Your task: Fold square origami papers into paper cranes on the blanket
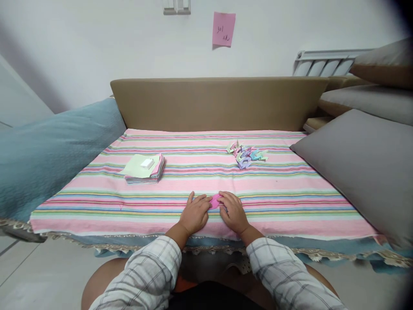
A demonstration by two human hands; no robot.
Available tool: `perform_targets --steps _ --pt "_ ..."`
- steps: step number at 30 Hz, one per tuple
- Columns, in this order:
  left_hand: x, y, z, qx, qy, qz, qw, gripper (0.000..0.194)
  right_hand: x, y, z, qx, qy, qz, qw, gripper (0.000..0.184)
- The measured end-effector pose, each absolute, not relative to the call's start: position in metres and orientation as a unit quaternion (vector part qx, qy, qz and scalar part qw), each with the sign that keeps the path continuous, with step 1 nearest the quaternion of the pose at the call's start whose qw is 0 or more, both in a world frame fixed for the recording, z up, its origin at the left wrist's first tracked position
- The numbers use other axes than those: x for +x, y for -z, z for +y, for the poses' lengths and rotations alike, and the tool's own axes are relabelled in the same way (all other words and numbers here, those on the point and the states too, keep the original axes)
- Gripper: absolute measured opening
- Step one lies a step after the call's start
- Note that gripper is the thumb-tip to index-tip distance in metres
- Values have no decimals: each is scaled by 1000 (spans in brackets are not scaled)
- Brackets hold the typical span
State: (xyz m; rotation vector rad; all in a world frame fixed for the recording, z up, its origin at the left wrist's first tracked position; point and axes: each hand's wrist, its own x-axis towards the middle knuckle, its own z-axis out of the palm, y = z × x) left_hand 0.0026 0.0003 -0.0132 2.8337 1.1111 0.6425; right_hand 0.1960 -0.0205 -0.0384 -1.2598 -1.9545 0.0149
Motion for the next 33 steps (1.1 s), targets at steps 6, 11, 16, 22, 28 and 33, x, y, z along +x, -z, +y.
perform_targets --steps 6,11,16,22,28,33 --pt "1 17 2 896 -227 381 21 28 194 34 -25 -491 -25 -792 361 23" --pt "1 19 2 892 -237 385 20 26 192 32 -25 -502 -32 -787 357 19" --pt "1 19 3 886 -255 385 40 26 192 32 -23 -514 -38 -781 353 15" --pt "1 18 4 880 -271 385 68 12 192 28 -22 -525 -52 -780 336 13" --pt "0 15 7 867 -283 395 108 9 192 25 -21 -525 -68 -780 333 11" --pt "2 11 6 860 -280 408 125 9 192 26 -20 -533 -79 -774 332 12"
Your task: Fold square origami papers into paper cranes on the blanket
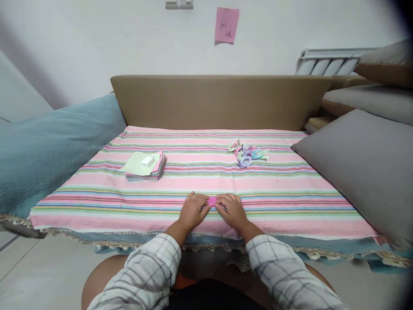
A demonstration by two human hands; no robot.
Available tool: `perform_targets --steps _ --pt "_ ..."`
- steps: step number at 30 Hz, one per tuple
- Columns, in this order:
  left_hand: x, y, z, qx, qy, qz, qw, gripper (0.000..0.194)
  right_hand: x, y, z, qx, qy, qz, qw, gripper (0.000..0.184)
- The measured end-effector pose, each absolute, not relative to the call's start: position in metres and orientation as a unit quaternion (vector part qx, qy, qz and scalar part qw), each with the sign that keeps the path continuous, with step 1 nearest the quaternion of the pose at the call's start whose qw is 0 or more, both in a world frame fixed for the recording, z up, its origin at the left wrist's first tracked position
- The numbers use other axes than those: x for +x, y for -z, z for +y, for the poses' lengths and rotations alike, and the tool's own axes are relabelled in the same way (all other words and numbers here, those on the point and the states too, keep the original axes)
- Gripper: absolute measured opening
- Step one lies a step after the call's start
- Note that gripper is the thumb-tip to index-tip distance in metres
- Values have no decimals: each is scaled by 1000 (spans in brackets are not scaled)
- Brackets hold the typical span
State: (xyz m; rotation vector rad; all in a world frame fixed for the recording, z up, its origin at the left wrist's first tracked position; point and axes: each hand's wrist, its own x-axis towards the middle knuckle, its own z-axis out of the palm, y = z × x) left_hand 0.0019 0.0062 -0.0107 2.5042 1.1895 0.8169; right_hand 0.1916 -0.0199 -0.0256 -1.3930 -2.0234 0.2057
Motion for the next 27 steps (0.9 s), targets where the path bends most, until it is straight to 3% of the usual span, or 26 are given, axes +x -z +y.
perform_targets --steps 27 --pt "12 16 16 827 -294 459 136 17 180 22 -13 -608 -109 -720 318 20"
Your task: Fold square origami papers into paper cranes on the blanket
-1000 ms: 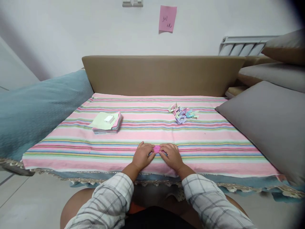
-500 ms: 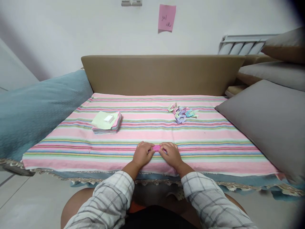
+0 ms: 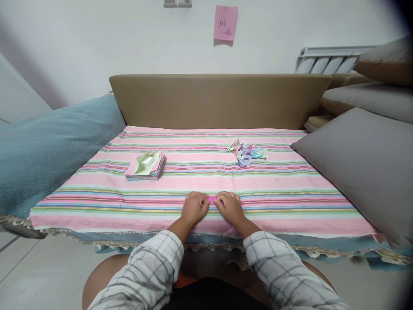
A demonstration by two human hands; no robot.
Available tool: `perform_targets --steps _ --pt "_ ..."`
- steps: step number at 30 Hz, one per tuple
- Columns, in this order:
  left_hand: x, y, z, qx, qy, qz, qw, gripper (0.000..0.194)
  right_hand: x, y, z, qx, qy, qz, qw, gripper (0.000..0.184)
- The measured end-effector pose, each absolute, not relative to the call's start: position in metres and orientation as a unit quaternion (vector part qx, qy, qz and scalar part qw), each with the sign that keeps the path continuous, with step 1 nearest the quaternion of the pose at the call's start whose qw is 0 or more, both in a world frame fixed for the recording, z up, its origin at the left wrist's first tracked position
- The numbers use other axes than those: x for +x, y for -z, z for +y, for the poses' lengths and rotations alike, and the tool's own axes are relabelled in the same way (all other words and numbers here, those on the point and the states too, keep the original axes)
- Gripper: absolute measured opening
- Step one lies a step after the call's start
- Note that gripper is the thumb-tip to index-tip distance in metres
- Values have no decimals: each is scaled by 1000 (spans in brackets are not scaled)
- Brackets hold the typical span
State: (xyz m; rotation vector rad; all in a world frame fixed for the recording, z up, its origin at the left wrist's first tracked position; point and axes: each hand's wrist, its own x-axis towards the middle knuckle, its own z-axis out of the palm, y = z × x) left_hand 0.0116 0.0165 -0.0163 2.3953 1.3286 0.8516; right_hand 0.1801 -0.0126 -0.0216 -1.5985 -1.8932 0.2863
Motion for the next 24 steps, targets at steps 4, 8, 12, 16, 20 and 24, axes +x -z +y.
perform_targets --steps 4,8,12,16,20,24 --pt "12 16 18 828 -283 466 135 16 179 22 -13 -614 -92 -723 303 19" --pt "13 15 18 827 -273 474 131 15 178 23 -12 -619 -79 -722 298 19" --pt "16 12 17 824 -266 484 124 15 176 24 -12 -620 -69 -721 301 20" --pt "18 10 15 824 -259 491 118 16 174 23 -12 -623 -55 -722 298 21" --pt "19 10 14 818 -257 501 117 13 174 23 -12 -628 -61 -715 302 21" --pt "18 11 15 810 -260 509 128 8 175 23 -12 -625 -83 -708 319 18"
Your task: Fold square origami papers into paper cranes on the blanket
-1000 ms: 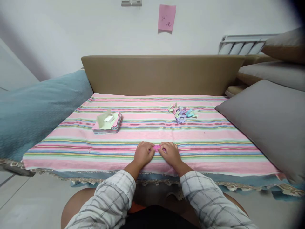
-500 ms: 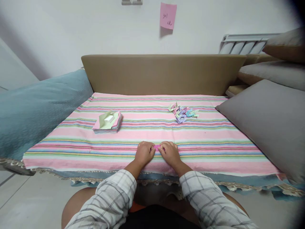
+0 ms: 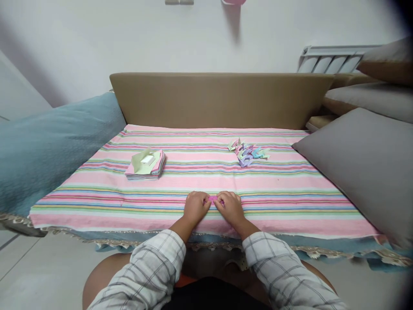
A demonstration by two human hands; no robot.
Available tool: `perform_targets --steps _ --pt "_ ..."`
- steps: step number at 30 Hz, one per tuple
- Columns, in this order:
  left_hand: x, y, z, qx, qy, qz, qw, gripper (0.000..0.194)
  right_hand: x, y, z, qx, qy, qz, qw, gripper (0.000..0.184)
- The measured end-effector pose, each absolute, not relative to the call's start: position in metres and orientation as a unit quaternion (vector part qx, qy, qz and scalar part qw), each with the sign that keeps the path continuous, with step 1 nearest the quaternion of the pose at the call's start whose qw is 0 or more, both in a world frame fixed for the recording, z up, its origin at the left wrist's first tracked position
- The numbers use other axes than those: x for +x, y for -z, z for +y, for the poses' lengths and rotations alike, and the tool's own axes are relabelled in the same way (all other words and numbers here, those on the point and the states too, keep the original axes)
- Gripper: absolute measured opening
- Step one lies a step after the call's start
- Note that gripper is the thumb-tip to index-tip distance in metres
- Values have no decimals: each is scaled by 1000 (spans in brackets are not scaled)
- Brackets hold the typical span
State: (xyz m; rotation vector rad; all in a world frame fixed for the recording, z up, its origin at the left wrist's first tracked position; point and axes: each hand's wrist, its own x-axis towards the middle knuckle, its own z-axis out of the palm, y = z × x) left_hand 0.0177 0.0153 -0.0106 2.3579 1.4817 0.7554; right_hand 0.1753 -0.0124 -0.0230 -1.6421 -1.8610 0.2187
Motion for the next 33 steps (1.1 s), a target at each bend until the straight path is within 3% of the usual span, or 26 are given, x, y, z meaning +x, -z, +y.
perform_targets --steps 2,8,13,22,33 --pt "16 10 17 810 -262 508 135 3 177 23 -12 -622 -93 -705 327 13" --pt "9 12 21 834 -252 462 163 17 177 26 -11 -625 -96 -703 325 11" --pt "9 17 17 856 -253 437 113 26 179 28 -11 -619 -96 -706 332 11" --pt "11 17 15 864 -238 435 84 29 196 32 -22 -513 -83 -785 336 26" --pt "10 17 13 868 -235 431 77 26 195 38 -23 -499 -33 -803 323 35"
